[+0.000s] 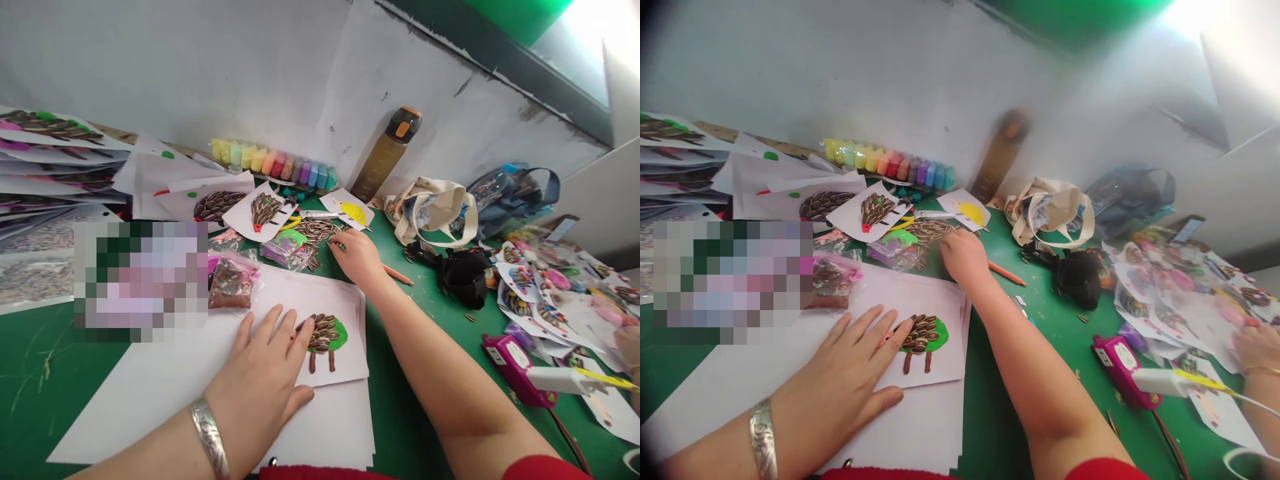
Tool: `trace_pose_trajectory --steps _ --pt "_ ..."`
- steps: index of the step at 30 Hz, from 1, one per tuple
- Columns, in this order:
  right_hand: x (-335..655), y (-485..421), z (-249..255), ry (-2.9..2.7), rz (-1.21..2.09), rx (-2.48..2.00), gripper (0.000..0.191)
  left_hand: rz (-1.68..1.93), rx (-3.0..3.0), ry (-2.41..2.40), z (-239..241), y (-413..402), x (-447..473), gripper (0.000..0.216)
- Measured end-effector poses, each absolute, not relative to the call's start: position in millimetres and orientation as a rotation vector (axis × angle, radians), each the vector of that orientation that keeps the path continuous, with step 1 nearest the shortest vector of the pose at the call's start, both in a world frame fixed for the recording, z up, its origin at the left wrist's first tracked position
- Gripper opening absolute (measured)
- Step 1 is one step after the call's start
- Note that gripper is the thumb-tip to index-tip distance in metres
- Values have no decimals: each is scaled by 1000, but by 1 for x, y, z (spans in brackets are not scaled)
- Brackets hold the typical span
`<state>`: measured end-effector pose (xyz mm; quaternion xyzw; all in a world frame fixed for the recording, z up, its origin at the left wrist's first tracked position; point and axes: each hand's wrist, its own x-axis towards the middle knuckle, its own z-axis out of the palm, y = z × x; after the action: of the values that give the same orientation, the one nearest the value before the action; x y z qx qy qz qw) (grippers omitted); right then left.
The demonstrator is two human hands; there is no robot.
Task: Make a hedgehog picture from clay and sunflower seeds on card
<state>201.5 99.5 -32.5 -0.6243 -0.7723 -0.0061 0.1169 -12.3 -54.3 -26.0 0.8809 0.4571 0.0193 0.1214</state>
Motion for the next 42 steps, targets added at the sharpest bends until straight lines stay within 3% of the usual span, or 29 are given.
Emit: trace_pose_trajectory --steps 32,39,42 --pt "193 90 -44 -2459 -119 -1806 22 18 2596 1318 -20 -54 -11 64" --pt "205 71 -20 -2326 -33 -1868 20 34 2590 1314 -19 -54 -11 64" --pt "213 32 -11 -2097 176 -1774 18 47 2591 1317 -19 -54 -11 65"
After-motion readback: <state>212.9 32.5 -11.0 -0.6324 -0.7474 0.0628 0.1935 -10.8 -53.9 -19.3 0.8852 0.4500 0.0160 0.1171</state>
